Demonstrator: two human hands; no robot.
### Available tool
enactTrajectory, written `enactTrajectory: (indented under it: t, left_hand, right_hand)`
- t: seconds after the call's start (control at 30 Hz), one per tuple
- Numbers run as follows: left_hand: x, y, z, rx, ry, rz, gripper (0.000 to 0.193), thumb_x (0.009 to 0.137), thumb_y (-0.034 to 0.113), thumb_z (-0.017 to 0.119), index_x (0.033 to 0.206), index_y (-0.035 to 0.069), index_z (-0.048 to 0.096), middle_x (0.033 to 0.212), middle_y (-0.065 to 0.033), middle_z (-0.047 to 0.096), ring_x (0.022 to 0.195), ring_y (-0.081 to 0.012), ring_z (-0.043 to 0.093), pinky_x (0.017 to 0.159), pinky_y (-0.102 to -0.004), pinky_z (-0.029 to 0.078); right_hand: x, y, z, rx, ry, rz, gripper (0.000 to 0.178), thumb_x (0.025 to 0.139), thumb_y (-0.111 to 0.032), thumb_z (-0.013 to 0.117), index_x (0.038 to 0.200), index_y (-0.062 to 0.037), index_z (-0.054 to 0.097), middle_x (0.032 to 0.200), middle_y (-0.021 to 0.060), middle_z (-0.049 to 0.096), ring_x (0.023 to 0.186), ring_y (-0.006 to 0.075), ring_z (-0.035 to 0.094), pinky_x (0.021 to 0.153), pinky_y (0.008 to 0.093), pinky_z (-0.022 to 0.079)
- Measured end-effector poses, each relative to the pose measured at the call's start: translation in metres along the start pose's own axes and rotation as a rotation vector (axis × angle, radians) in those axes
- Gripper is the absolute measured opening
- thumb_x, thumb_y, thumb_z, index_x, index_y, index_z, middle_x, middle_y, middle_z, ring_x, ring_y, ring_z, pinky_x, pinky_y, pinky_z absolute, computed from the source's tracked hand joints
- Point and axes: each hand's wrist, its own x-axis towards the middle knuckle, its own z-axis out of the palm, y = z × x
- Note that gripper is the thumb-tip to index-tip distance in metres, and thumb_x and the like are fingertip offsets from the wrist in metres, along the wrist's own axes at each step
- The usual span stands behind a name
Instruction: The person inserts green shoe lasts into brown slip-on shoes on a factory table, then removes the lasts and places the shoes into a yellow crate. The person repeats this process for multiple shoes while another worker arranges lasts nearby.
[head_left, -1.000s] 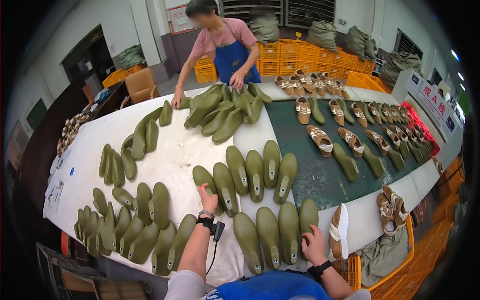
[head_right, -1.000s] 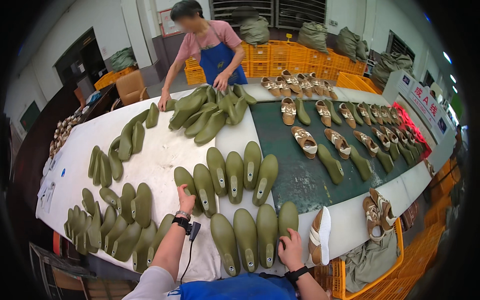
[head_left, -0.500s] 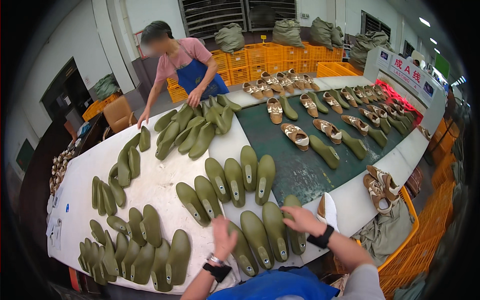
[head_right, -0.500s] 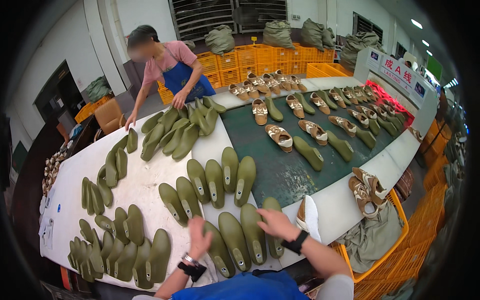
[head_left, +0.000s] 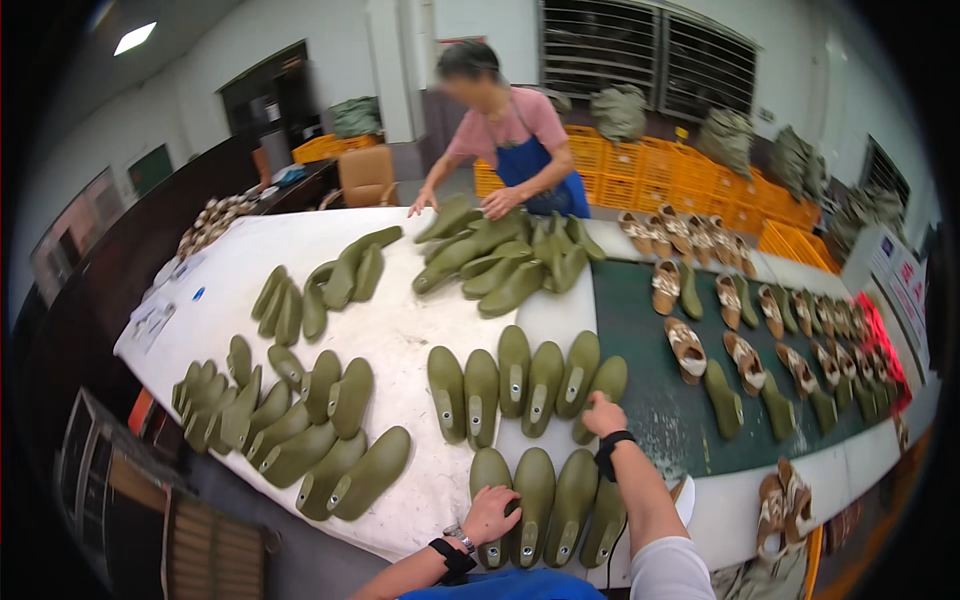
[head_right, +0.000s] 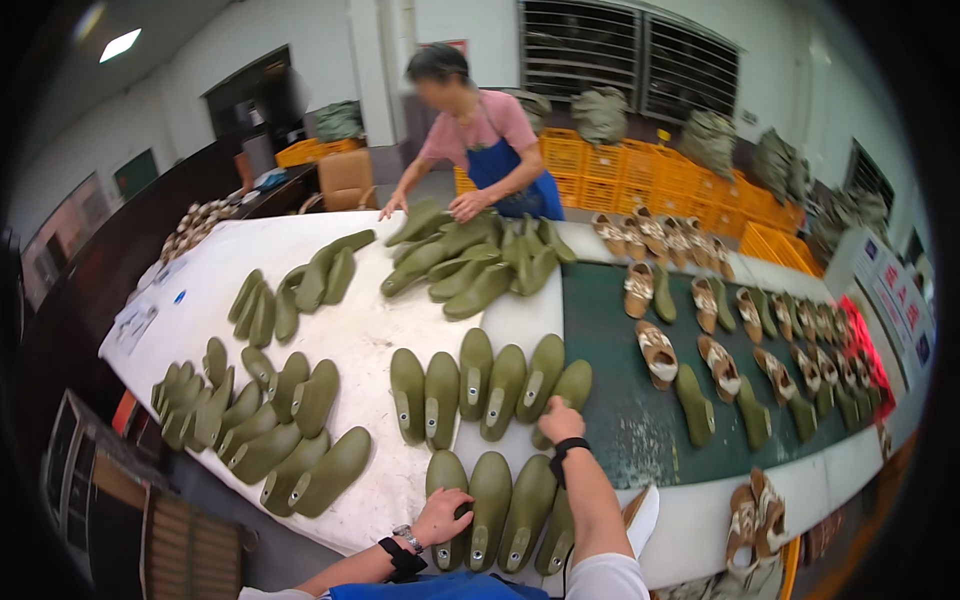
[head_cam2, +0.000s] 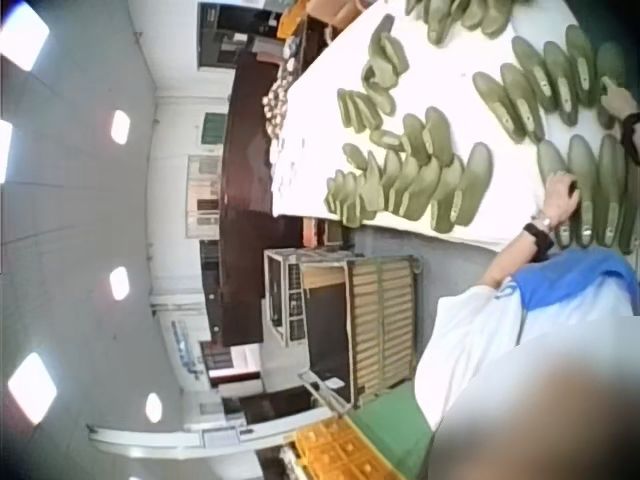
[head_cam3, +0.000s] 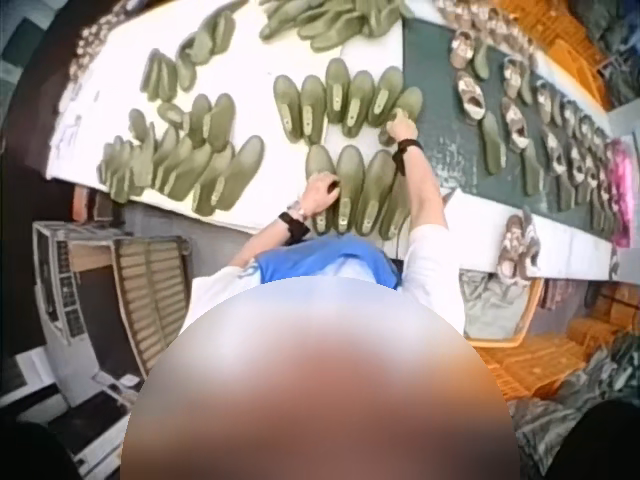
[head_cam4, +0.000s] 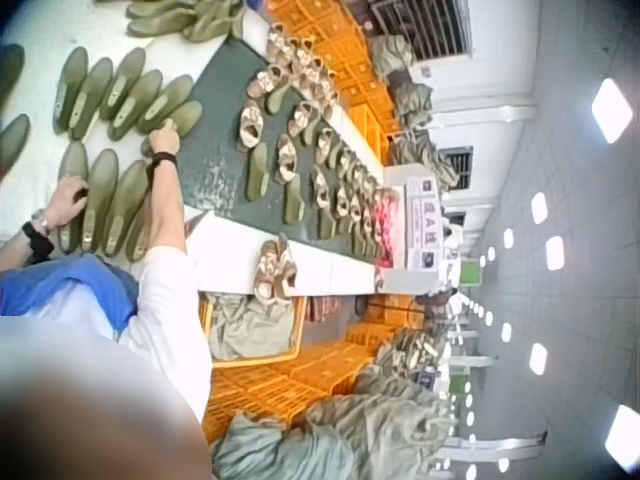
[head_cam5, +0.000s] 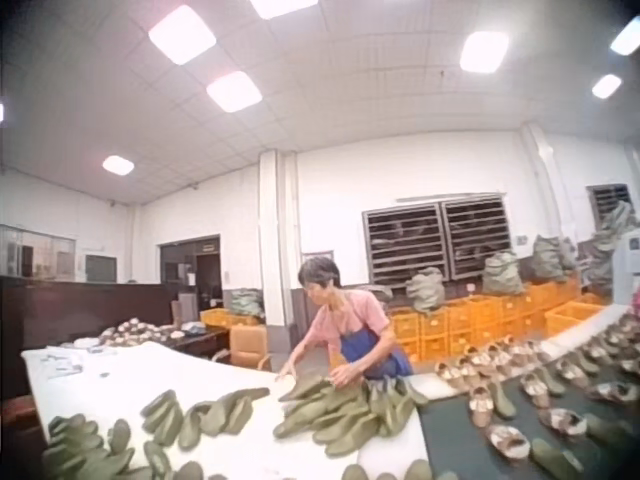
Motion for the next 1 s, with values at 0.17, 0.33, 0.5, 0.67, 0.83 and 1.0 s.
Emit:
enactTrajectory:
  t: [0.17, 0.33, 0.5, 0.67, 0.83, 1.0]
  left_hand:
    - [-0.002, 0.001, 0.001, 0.008, 0.008, -0.031, 0.031, 0.082, 0.025, 0.059, 0.105, 0.004, 0.062, 0.106, -0.0166, 0.062, 0.112, -0.0308, 0.053, 0.103, -0.0434, 0.033]
    - [-0.003, -0.002, 0.007, 0.018, 0.038, -0.048, 0.032, 0.083, 0.025, 0.057, 0.105, 0.003, 0.062, 0.106, -0.0172, 0.062, 0.114, -0.0308, 0.052, 0.102, -0.0417, 0.034]
    - [-0.001, -0.004, 0.009, 0.034, 0.016, -0.048, 0.033, 0.083, 0.025, 0.054, 0.104, 0.001, 0.062, 0.106, -0.0168, 0.062, 0.114, -0.0301, 0.052, 0.101, -0.0404, 0.035]
    - [0.000, -0.002, 0.008, -0.010, 0.041, -0.065, 0.029, 0.080, 0.024, 0.054, 0.096, 0.002, 0.064, 0.098, -0.0143, 0.062, 0.101, -0.0286, 0.056, 0.096, -0.0377, 0.037]
    - [-0.001, -0.002, 0.010, -0.012, 0.051, -0.062, 0.028, 0.081, 0.023, 0.053, 0.096, 0.002, 0.063, 0.099, -0.0138, 0.060, 0.099, -0.0293, 0.055, 0.095, -0.0381, 0.037]
    - [-0.002, -0.005, 0.015, -0.036, 0.091, -0.059, 0.027, 0.080, 0.022, 0.054, 0.094, 0.001, 0.063, 0.096, -0.0140, 0.061, 0.097, -0.0297, 0.055, 0.094, -0.0386, 0.038]
  right_hand:
    - [0.031, 0.097, -0.026, -0.154, 0.029, -0.154, 0.030, 0.077, -0.024, 0.057, 0.106, -0.0211, 0.058, 0.098, 0.0184, 0.065, 0.093, 0.0371, 0.061, 0.084, 0.0449, 0.048]
    - [0.024, 0.146, -0.005, -0.257, 0.004, -0.143, 0.041, 0.077, -0.022, 0.064, 0.115, -0.0255, 0.052, 0.096, 0.0167, 0.066, 0.092, 0.0334, 0.064, 0.079, 0.0442, 0.050]
    - [0.025, 0.147, -0.003, -0.295, -0.018, -0.152, 0.039, 0.077, -0.017, 0.061, 0.116, -0.0223, 0.053, 0.096, 0.0177, 0.066, 0.092, 0.0350, 0.063, 0.080, 0.0441, 0.050]
    - [0.007, 0.142, -0.018, -0.344, -0.156, -0.164, 0.054, 0.074, -0.017, 0.060, 0.127, -0.0214, 0.049, 0.108, 0.0201, 0.064, 0.102, 0.0355, 0.061, 0.086, 0.0431, 0.048]
    - [-0.056, 0.124, -0.058, -0.209, -0.129, -0.435, 0.048, 0.076, -0.024, 0.064, 0.122, -0.0127, 0.055, 0.094, 0.0204, 0.066, 0.091, 0.0346, 0.064, 0.079, 0.0435, 0.050]
    - [-0.186, 0.090, -0.037, 0.196, -0.311, -0.761, 0.042, 0.078, -0.020, 0.068, 0.118, -0.0075, 0.059, 0.091, 0.0166, 0.067, 0.081, 0.0271, 0.067, 0.073, 0.0369, 0.053]
